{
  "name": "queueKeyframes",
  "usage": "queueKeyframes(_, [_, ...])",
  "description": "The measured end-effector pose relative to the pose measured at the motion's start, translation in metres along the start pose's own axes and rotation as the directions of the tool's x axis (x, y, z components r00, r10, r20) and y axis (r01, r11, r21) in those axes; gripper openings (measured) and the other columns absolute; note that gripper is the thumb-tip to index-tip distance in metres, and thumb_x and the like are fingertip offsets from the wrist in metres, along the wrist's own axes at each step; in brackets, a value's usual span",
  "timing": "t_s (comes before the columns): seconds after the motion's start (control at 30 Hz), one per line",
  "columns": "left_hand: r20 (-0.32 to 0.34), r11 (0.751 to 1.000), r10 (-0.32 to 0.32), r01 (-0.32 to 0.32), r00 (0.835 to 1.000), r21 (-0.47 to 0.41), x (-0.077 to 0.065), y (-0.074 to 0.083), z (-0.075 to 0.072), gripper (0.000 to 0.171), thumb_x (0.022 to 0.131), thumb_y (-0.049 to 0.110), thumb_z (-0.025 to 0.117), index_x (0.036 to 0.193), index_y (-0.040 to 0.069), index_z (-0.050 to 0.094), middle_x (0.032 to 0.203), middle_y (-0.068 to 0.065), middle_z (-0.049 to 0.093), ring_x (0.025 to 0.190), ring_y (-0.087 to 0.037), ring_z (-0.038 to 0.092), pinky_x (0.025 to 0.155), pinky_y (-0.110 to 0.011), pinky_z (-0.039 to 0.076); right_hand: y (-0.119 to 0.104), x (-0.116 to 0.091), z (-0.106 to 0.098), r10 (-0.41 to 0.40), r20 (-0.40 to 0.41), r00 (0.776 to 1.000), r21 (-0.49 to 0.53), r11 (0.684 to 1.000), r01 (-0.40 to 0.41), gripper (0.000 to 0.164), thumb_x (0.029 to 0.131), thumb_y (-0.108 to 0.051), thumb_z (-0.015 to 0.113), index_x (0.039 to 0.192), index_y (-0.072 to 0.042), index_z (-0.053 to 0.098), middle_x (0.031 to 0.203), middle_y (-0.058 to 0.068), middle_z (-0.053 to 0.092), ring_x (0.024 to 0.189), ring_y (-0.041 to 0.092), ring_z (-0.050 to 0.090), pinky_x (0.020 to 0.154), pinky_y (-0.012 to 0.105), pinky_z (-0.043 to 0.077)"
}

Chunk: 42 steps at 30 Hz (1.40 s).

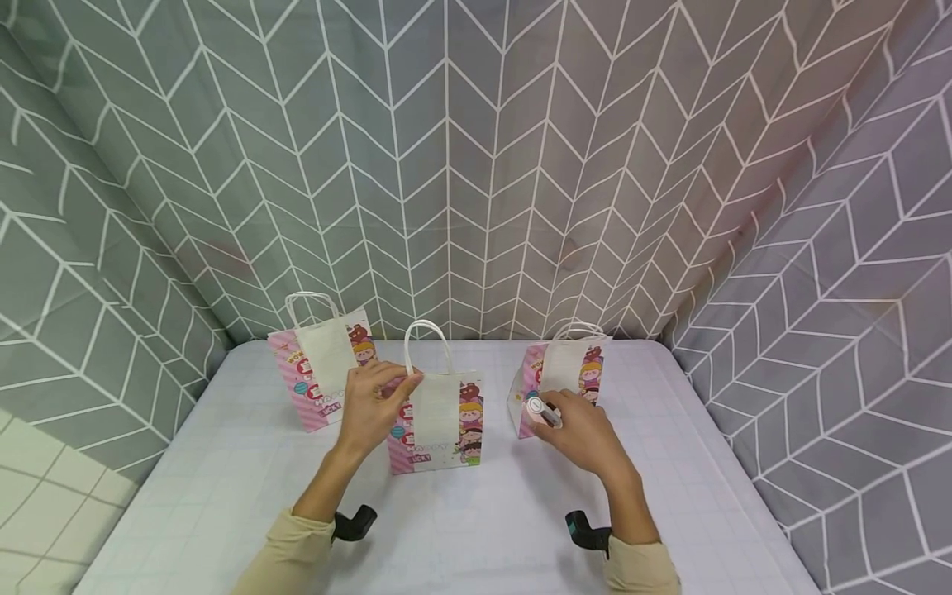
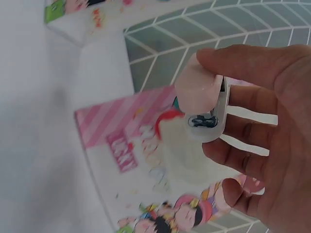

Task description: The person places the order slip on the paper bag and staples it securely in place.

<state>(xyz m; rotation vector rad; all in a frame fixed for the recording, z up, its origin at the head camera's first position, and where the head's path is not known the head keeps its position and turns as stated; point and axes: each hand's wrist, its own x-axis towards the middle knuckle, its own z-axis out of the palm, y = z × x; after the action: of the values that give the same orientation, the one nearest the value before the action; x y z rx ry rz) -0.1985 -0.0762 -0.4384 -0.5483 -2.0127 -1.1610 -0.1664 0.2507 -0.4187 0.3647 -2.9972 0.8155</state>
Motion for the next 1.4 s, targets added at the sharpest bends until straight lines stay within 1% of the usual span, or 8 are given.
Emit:
queueKeyframes(0.1, [0.003,1.0,0.003,-0.003,1.0,-0.004,0.0,0.001,0.0,0.011,0.084,0.021,0.083,0.086,0.011,0.079,0.083,0.0,0.076,0.075,-0.016,0.059,0.083,-0.042,0.032,-0.009,0.004,-0.001,-0.023,-0.022,0.999,0.016,1.0,0.023,0.046,0.089,-0.029,0.077,0.128,-0.008,0.064,0.105,0.002,0.064,0.089,0.022,0.058,0.069,0.034,0.046])
queueKeyframes(0.23, [0.005,1.0,0.0,0.0,1.0,0.001,0.0,0.003,0.0,0.011,0.084,0.021,0.082,0.086,0.01,0.079,0.084,-0.001,0.076,0.077,-0.017,0.06,0.084,-0.043,0.032,-0.021,0.009,-0.003,-0.084,-0.104,0.991,0.031,0.996,0.087,0.049,0.089,-0.029,0.077,0.131,-0.008,0.063,0.111,0.004,0.065,0.094,0.023,0.058,0.072,0.035,0.047])
queueKeyframes(0.47, [0.008,1.0,0.001,-0.001,1.0,-0.002,-0.002,0.002,0.002,0.011,0.084,0.02,0.083,0.087,0.01,0.079,0.084,-0.001,0.076,0.08,-0.018,0.061,0.083,-0.042,0.031,-0.042,0.016,-0.008,-0.147,-0.258,0.955,0.096,0.98,0.177,0.05,0.093,-0.035,0.073,0.135,-0.011,0.061,0.119,0.004,0.063,0.102,0.022,0.057,0.083,0.044,0.047])
queueKeyframes(0.73, [0.018,0.999,0.027,-0.027,0.999,-0.019,-0.004,0.004,0.01,0.009,0.083,0.019,0.084,0.086,0.012,0.079,0.084,0.001,0.076,0.077,-0.015,0.06,0.08,-0.042,0.031,-0.063,0.026,-0.009,-0.151,-0.39,0.908,0.191,0.952,0.24,0.056,0.093,-0.033,0.074,0.14,-0.007,0.058,0.113,0.008,0.065,0.102,0.031,0.059,0.078,0.044,0.047])
queueKeyframes(0.97, [0.022,0.999,0.039,-0.039,0.999,-0.009,-0.004,0.01,0.015,0.012,0.083,0.022,0.083,0.085,0.012,0.079,0.083,0.002,0.076,0.074,-0.014,0.057,0.079,-0.041,0.031,-0.077,0.046,-0.002,-0.153,-0.374,0.915,0.298,0.914,0.275,0.053,0.093,-0.029,0.074,0.139,-0.009,0.058,0.118,0.009,0.067,0.108,0.028,0.06,0.086,0.047,0.046])
queueKeyframes(1.07, [0.036,0.999,0.049,-0.049,0.998,0.003,-0.005,0.013,0.015,0.012,0.084,0.023,0.082,0.086,0.011,0.079,0.083,0.002,0.075,0.073,-0.014,0.056,0.079,-0.04,0.032,-0.083,0.051,0.002,-0.173,-0.362,0.916,0.327,0.897,0.298,0.049,0.093,-0.025,0.074,0.137,-0.009,0.06,0.119,0.01,0.069,0.109,0.029,0.063,0.088,0.052,0.046])
queueKeyframes(1.3, [0.035,0.997,0.067,-0.068,0.997,0.038,-0.005,0.014,0.015,0.01,0.085,0.02,0.082,0.087,0.011,0.079,0.085,0.002,0.075,0.075,-0.014,0.058,0.08,-0.041,0.033,-0.091,0.055,0.007,-0.211,-0.314,0.926,0.335,0.888,0.315,0.043,0.094,-0.02,0.072,0.134,-0.009,0.061,0.117,0.007,0.072,0.108,0.025,0.067,0.092,0.049,0.048])
queueKeyframes(1.4, [0.037,0.997,0.061,-0.063,0.997,0.048,-0.005,0.014,0.015,0.011,0.086,0.022,0.081,0.087,0.011,0.079,0.085,0.002,0.075,0.076,-0.014,0.058,0.08,-0.041,0.034,-0.093,0.054,0.007,-0.215,-0.297,0.93,0.363,0.876,0.318,0.041,0.094,-0.019,0.073,0.132,-0.009,0.062,0.117,0.008,0.072,0.109,0.025,0.068,0.093,0.05,0.049])
